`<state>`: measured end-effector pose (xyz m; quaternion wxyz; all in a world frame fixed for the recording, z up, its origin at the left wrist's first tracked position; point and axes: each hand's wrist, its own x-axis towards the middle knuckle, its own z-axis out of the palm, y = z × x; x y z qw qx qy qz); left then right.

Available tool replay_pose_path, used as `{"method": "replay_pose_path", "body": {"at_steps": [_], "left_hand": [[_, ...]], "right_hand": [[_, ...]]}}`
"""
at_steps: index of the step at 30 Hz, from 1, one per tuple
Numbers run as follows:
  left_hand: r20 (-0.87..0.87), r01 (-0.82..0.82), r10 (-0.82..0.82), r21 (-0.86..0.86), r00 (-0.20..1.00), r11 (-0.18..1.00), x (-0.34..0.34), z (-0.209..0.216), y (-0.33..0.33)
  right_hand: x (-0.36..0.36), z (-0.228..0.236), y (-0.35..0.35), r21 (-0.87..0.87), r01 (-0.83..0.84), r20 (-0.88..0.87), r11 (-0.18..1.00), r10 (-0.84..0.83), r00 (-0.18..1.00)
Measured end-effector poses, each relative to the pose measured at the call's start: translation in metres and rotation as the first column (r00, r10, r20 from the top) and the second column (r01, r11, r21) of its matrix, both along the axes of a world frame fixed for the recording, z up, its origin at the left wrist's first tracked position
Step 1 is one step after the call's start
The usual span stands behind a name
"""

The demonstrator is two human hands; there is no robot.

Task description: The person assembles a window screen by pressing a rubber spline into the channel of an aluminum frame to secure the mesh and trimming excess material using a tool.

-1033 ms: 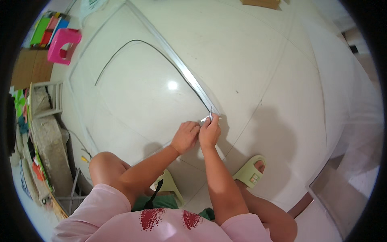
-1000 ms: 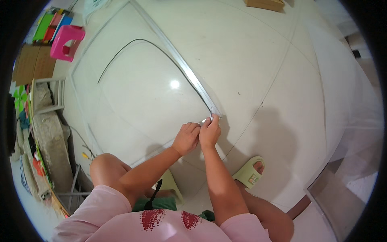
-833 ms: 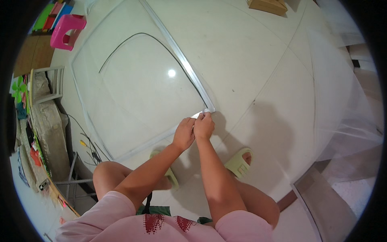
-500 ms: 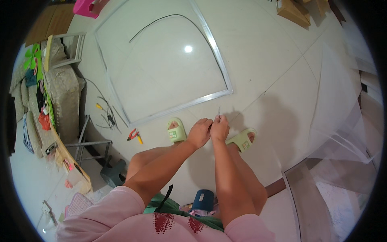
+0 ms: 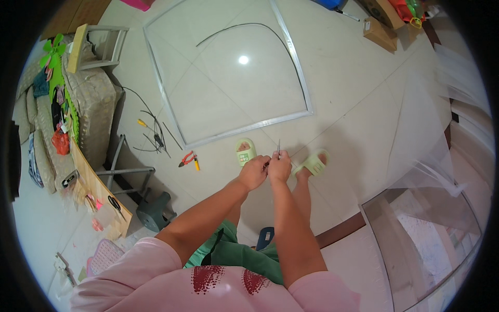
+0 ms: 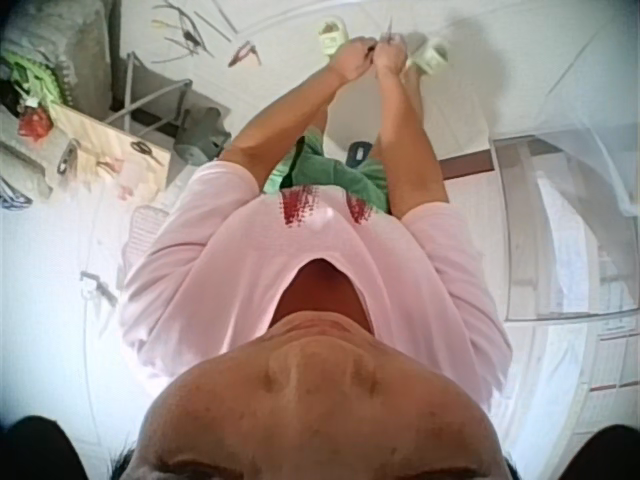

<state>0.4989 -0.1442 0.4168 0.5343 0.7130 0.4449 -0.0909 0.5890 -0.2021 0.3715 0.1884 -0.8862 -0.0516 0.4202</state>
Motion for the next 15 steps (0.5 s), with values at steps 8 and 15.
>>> {"method": "replay_pose_path", "body": {"at_steps": [8, 15], "left_hand": [[0.077, -0.053, 0.057, -0.058, 0.995, 0.997, -0.008, 0.010, 0.013], [0.001, -0.095, 0.095, 0.043, 0.995, 0.995, 0.011, -0.003, 0.010]], "right_hand": [[-0.011, 0.004, 0.011, 0.052, 0.021, 0.027, 0.998, -0.022, 0.999], [0.010, 0.027, 0.027, -0.019, 0.032, -0.059, 0.999, -0.033, 0.998]]}}
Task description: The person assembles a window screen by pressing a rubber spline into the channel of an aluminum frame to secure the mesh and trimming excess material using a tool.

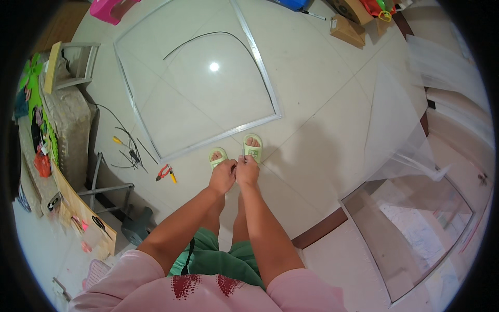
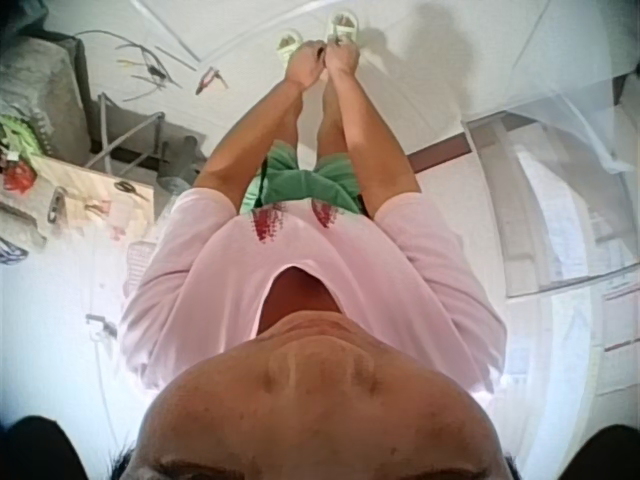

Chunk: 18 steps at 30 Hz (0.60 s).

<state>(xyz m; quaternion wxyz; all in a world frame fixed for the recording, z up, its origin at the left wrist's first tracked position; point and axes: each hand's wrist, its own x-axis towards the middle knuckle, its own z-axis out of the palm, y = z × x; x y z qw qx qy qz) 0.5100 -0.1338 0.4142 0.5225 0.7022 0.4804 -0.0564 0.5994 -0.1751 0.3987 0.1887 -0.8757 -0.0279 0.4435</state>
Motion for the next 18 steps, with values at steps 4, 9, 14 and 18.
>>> {"method": "replay_pose_path", "body": {"at_steps": [4, 9, 14, 18], "left_hand": [[-0.045, -0.083, 0.081, -0.048, 0.996, 0.995, 0.011, 0.006, 0.000], [-0.063, -0.210, 0.209, -0.008, 0.976, 0.978, 0.000, 0.015, 0.005], [-0.032, -0.302, 0.301, -0.021, 0.953, 0.953, -0.018, 0.024, 0.011], [-0.025, -0.445, 0.444, -0.058, 0.896, 0.894, -0.067, 0.025, 0.012]], "right_hand": [[0.012, 0.003, 0.004, 0.018, -0.047, 0.006, 0.999, 0.047, 0.999], [0.000, -0.002, 0.015, 0.064, -0.107, -0.060, 0.992, 0.111, 0.992], [-0.021, -0.026, 0.015, 0.088, -0.047, -0.104, 0.995, 0.056, 0.993], [-0.056, 0.009, 0.038, 0.105, -0.409, -0.015, 0.906, 0.413, 0.911]]}}
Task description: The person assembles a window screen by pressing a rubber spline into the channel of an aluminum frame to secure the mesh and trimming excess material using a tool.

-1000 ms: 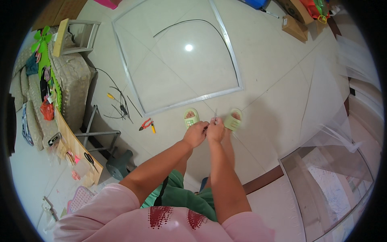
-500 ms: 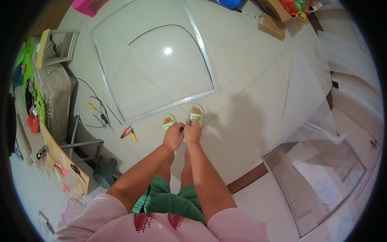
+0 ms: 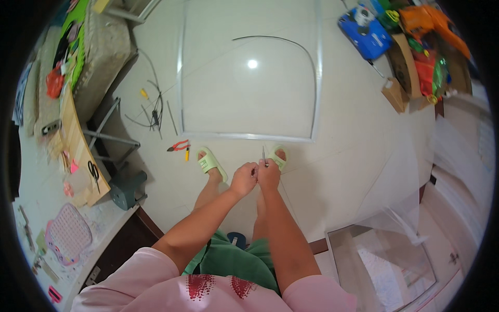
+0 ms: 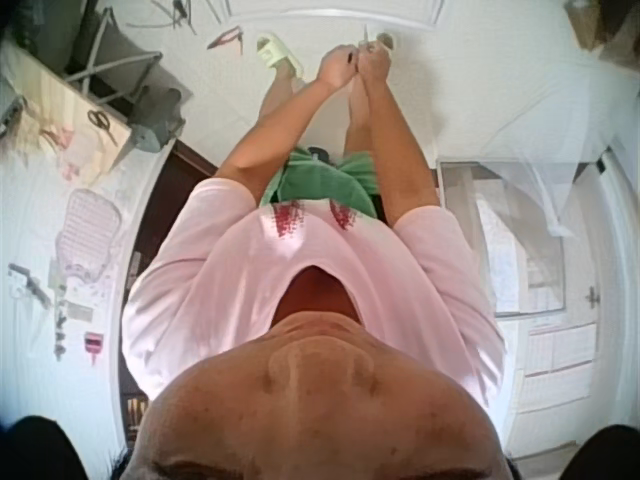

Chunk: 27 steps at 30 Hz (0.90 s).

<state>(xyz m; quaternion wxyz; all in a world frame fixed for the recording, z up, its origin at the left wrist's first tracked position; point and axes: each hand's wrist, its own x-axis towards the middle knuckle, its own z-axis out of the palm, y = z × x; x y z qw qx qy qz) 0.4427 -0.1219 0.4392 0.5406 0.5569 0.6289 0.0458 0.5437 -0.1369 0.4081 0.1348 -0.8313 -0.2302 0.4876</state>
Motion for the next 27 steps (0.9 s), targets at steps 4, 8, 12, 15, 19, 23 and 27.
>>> {"method": "replay_pose_path", "body": {"at_steps": [4, 8, 12, 15, 19, 23, 27], "left_hand": [[0.028, -0.076, 0.075, 0.051, 0.997, 0.996, -0.056, -0.002, 0.001], [0.009, -0.166, 0.167, -0.067, 0.986, 0.984, -0.121, 0.000, -0.003], [0.045, -0.220, 0.226, -0.117, 0.973, 0.969, -0.181, -0.003, -0.002], [0.113, -0.254, 0.274, -0.169, 0.955, 0.952, -0.222, 0.013, 0.015], [0.017, -0.238, 0.247, -0.202, 0.969, 0.950, -0.274, 0.001, 0.010], [0.071, -0.292, 0.321, -0.263, 0.945, 0.920, -0.305, 0.005, 0.016], [0.151, -0.502, 0.527, -0.173, 0.837, 0.847, -0.336, -0.004, 0.000]], "right_hand": [[-0.054, -0.006, 0.004, -0.035, -0.123, -0.037, 0.992, 0.122, 0.992], [-0.112, -0.015, 0.005, -0.187, -0.283, -0.112, 0.941, 0.265, 0.958], [-0.173, -0.011, 0.015, -0.090, -0.275, -0.092, 0.957, 0.267, 0.959], [-0.205, -0.007, 0.028, -0.133, -0.273, -0.155, 0.953, 0.252, 0.955], [-0.255, 0.006, 0.044, -0.166, -0.367, -0.171, 0.915, 0.340, 0.925], [-0.282, -0.001, 0.051, -0.138, -0.505, -0.068, 0.852, 0.500, 0.863], [-0.324, 0.013, 0.068, -0.137, -0.550, -0.021, 0.824, 0.552, 0.833]]}}
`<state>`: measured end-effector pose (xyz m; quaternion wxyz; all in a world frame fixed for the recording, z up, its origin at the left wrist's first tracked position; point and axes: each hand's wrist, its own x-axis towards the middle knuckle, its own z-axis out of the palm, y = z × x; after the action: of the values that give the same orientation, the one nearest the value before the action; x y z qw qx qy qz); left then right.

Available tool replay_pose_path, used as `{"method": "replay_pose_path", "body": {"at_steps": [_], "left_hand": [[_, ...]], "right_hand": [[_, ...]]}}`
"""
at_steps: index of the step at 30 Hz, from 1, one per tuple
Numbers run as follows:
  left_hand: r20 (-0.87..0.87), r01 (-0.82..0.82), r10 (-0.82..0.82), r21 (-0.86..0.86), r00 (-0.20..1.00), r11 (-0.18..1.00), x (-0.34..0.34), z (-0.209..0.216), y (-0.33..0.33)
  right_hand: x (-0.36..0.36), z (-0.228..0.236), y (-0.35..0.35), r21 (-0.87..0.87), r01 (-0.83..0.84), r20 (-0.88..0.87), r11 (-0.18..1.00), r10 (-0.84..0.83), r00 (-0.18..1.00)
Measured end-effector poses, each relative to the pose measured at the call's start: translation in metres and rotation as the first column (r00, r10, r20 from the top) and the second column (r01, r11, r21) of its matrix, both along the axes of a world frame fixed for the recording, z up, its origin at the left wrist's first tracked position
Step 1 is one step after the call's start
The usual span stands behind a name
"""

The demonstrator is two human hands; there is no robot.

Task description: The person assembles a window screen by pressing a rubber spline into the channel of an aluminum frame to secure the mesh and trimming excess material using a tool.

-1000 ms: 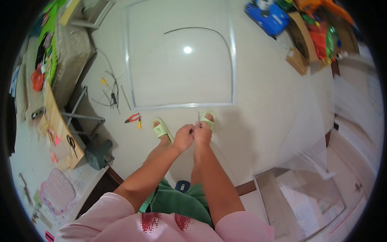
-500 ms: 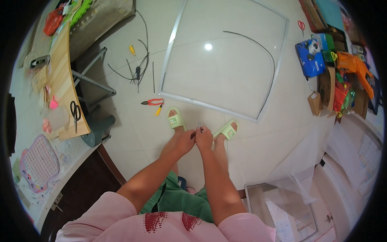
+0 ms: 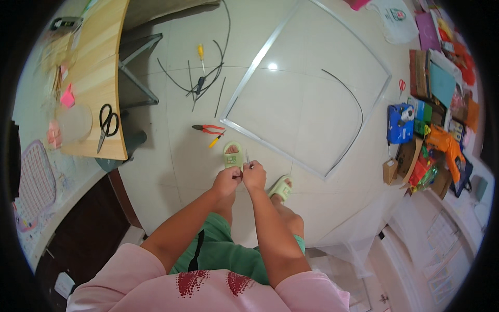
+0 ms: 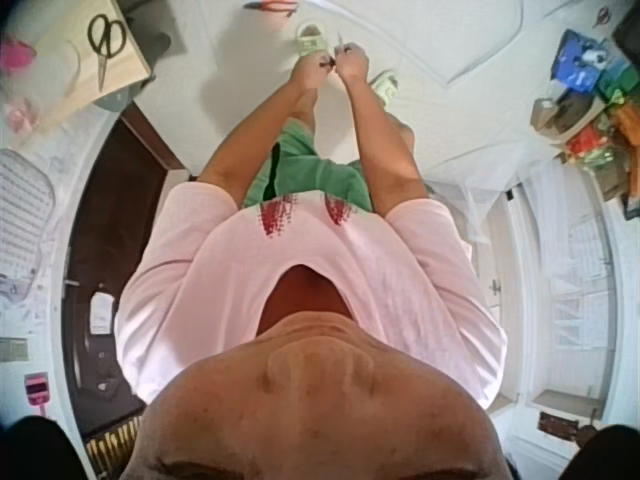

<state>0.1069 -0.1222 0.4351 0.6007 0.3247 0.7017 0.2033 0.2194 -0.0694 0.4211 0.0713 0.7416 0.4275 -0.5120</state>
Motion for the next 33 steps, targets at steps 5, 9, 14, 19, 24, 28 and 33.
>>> {"method": "replay_pose_path", "body": {"at_steps": [5, 9, 14, 19, 24, 28, 33], "left_hand": [[0.034, -0.052, 0.055, -0.070, 0.998, 0.996, -0.013, -0.003, 0.003], [-0.109, -0.214, 0.208, -0.057, 0.972, 0.975, -0.011, -0.005, 0.012], [-0.138, -0.228, 0.206, -0.165, 0.969, 0.960, -0.027, 0.003, 0.066], [-0.260, -0.312, 0.255, -0.209, 0.931, 0.927, -0.028, -0.046, 0.090], [-0.230, -0.532, 0.512, -0.033, 0.828, 0.846, 0.010, -0.102, 0.119], [-0.197, -0.676, 0.648, -0.149, 0.736, 0.722, 0.043, -0.120, 0.126], [-0.114, -0.633, 0.624, -0.212, 0.773, 0.745, 0.076, -0.113, 0.119]], "right_hand": [[-0.012, -0.007, 0.019, 0.036, -0.087, 0.063, 0.996, 0.084, 0.994], [-0.035, 0.005, 0.039, 0.034, -0.163, -0.023, 0.986, 0.164, 0.986], [-0.030, -0.023, 0.069, 0.109, -0.310, 0.016, 0.945, 0.310, 0.951], [-0.055, -0.050, 0.125, -0.057, -0.351, -0.100, 0.935, 0.344, 0.933], [-0.048, -0.091, 0.165, -0.042, -0.414, -0.144, 0.909, 0.405, 0.903], [-0.036, -0.111, 0.194, -0.004, -0.579, -0.101, 0.816, 0.575, 0.812], [-0.011, -0.124, 0.198, -0.102, -0.647, -0.105, 0.756, 0.638, 0.763]]}}
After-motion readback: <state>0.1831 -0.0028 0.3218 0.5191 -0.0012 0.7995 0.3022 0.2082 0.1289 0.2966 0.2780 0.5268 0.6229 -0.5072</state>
